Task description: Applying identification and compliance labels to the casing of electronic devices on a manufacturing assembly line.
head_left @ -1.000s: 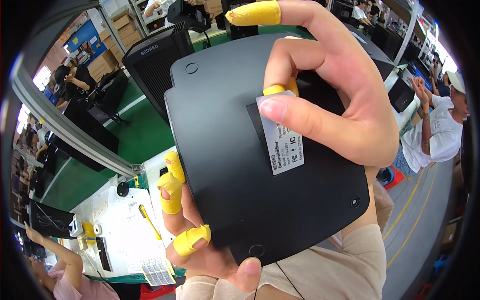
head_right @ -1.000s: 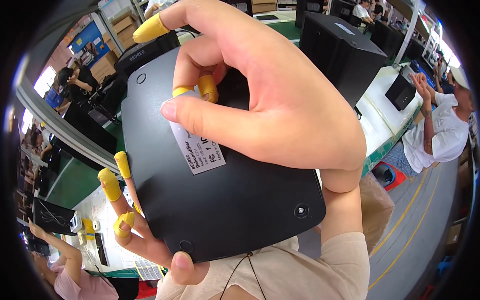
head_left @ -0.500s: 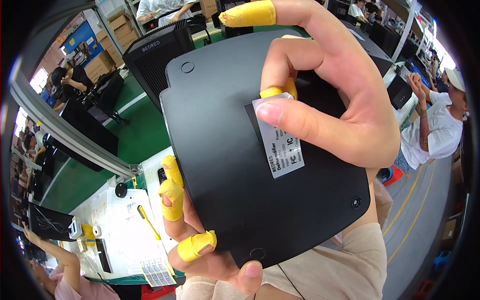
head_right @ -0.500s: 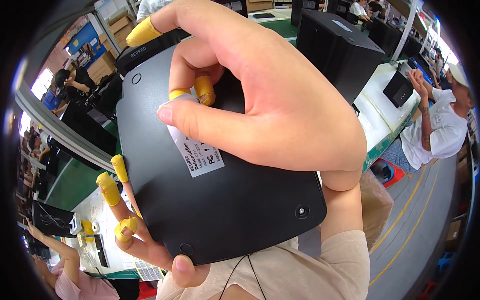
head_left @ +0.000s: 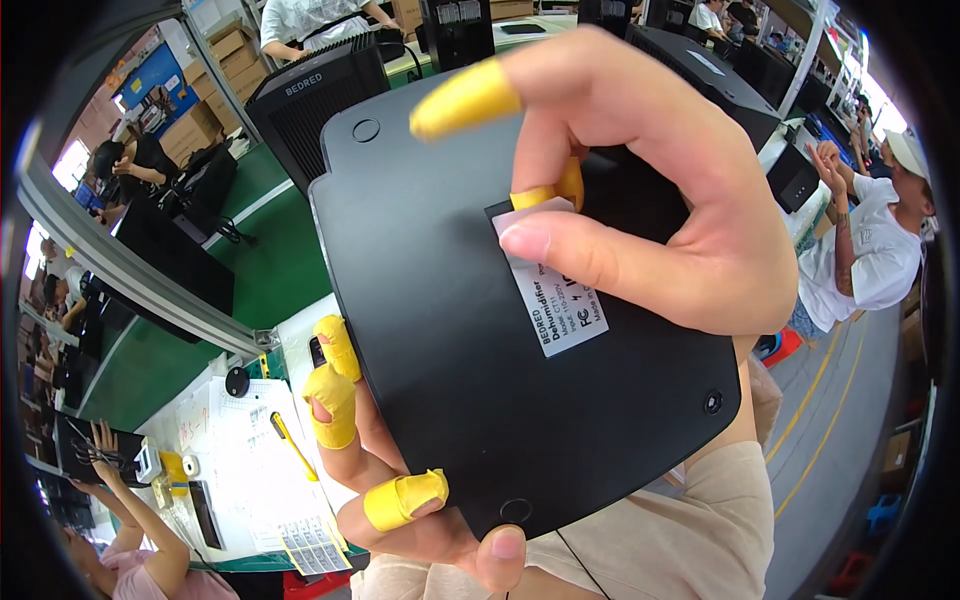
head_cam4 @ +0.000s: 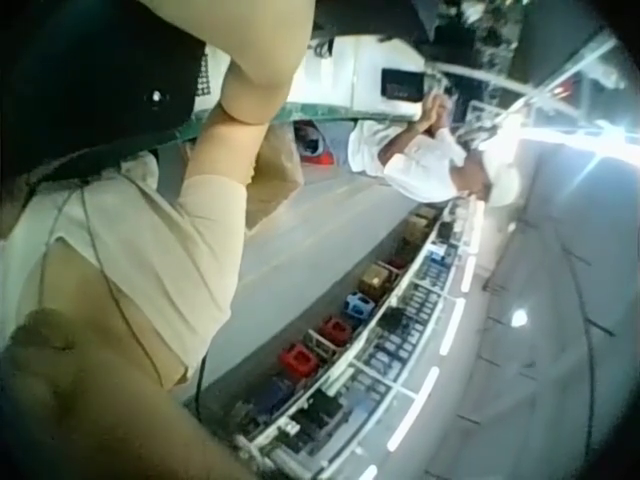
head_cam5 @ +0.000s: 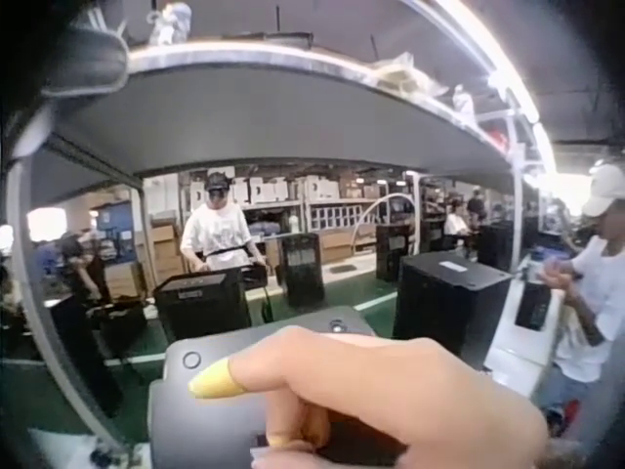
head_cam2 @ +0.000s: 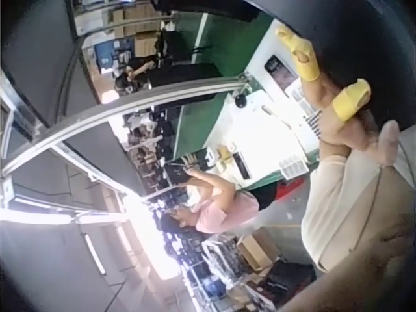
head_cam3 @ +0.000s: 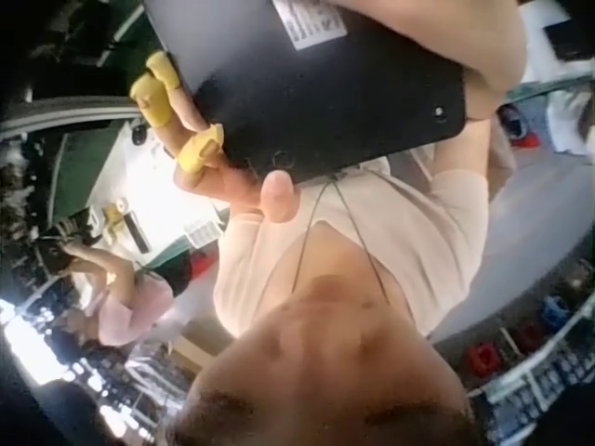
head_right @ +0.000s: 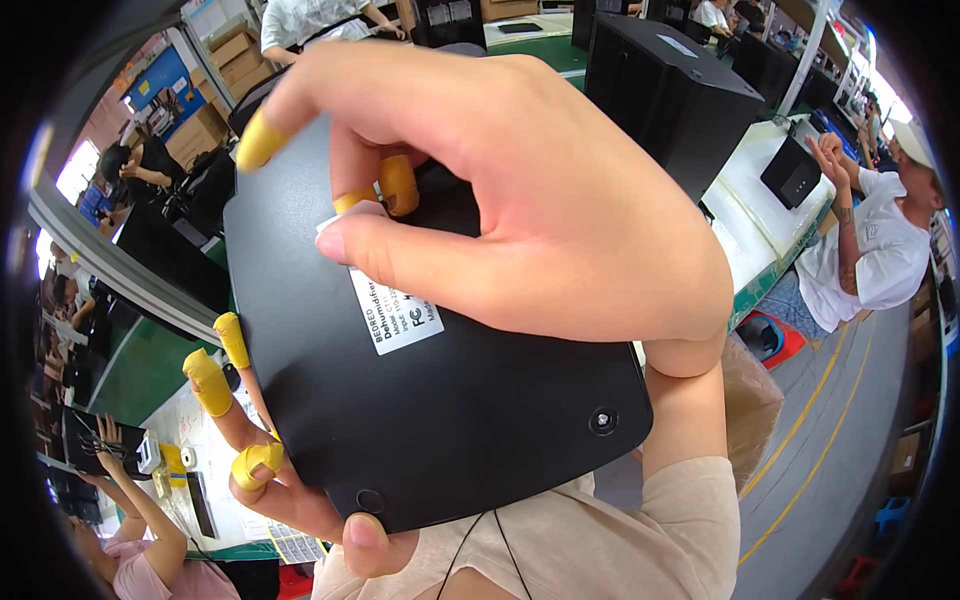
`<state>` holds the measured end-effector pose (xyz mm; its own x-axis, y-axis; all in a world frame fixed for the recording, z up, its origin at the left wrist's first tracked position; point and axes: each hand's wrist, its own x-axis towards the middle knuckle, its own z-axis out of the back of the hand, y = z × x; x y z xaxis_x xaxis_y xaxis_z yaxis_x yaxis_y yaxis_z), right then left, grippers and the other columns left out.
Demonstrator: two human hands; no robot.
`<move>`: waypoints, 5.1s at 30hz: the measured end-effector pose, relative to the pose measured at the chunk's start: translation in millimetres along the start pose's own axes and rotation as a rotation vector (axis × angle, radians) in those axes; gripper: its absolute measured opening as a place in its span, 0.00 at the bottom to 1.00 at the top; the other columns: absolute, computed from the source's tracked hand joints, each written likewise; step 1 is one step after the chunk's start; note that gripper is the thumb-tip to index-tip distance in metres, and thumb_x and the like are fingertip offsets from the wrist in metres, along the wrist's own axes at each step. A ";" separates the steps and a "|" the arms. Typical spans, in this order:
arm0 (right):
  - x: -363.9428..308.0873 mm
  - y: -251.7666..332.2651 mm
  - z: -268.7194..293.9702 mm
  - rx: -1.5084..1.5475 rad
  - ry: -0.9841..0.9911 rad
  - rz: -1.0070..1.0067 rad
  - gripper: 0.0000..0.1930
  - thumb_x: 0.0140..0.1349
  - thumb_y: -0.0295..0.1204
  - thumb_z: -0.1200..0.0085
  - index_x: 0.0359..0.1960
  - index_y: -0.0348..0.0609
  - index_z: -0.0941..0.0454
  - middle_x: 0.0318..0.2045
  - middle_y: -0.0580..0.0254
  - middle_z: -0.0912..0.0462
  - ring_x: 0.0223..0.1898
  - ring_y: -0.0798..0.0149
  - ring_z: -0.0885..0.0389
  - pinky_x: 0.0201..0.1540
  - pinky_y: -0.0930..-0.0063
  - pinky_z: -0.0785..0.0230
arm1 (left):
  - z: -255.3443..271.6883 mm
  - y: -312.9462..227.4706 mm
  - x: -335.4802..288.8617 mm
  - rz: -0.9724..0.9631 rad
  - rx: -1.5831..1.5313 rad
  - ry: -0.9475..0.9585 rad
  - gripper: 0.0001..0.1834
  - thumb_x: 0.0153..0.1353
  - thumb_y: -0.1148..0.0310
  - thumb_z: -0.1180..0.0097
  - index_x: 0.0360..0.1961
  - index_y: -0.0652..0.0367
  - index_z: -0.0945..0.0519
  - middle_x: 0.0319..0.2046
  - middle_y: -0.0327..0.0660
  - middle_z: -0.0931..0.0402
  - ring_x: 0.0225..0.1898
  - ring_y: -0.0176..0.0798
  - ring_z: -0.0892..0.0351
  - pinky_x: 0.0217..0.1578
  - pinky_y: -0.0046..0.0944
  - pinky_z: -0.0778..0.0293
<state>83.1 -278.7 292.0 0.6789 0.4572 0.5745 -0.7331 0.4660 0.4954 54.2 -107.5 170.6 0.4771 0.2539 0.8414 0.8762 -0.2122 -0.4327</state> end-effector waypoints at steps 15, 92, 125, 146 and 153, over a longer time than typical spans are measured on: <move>-40.5 -95.0 -25.2 0.011 -0.970 0.065 0.09 0.63 0.24 0.49 0.45 0.37 0.27 0.45 0.59 0.26 0.43 0.69 0.26 0.46 0.78 0.33 | 0.9 52.4 47.2 -0.020 0.086 0.168 0.28 0.57 0.62 0.55 0.57 0.67 0.37 0.65 0.62 0.47 0.66 0.56 0.41 0.63 0.50 0.39; -39.0 -92.3 -19.1 -0.271 -0.723 0.445 0.09 0.61 0.17 0.45 0.40 0.35 0.30 0.34 0.58 0.23 0.30 0.66 0.23 0.36 0.76 0.29 | 96.6 47.5 -41.4 0.867 0.392 0.284 0.07 0.58 0.82 0.42 0.35 0.62 0.26 0.17 0.26 0.36 0.20 0.18 0.43 0.25 0.21 0.47; -29.2 -87.3 -62.6 0.043 -1.120 0.290 0.07 0.68 0.24 0.59 0.45 0.39 0.38 0.33 0.55 0.27 0.31 0.69 0.29 0.49 0.58 0.28 | 10.0 5.6 140.2 0.224 0.592 0.864 0.05 0.54 0.84 0.43 0.33 0.70 0.20 0.16 0.29 0.36 0.17 0.17 0.48 0.20 0.23 0.56; 51.6 -160.4 27.1 -0.128 -0.359 -0.233 0.11 0.62 0.34 0.43 0.37 0.39 0.24 0.33 0.66 0.22 0.38 0.73 0.24 0.47 0.76 0.31 | 41.2 46.1 100.5 -0.019 0.505 0.492 0.17 0.64 0.66 0.47 0.44 0.72 0.22 0.24 0.36 0.26 0.20 0.25 0.37 0.24 0.25 0.36; 66.1 -156.3 30.0 -0.325 -0.308 -0.168 0.12 0.61 0.36 0.44 0.33 0.39 0.24 0.27 0.65 0.22 0.31 0.73 0.25 0.40 0.78 0.31 | 40.2 63.2 120.6 0.021 0.235 0.333 0.22 0.60 0.72 0.46 0.54 0.71 0.30 0.31 0.39 0.28 0.27 0.26 0.31 0.34 0.29 0.24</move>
<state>241.4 -344.0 272.1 0.7070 0.1324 0.6947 -0.5299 0.7497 0.3964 169.9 -52.4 231.7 0.4804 -0.0759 0.8738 0.8768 0.0172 -0.4806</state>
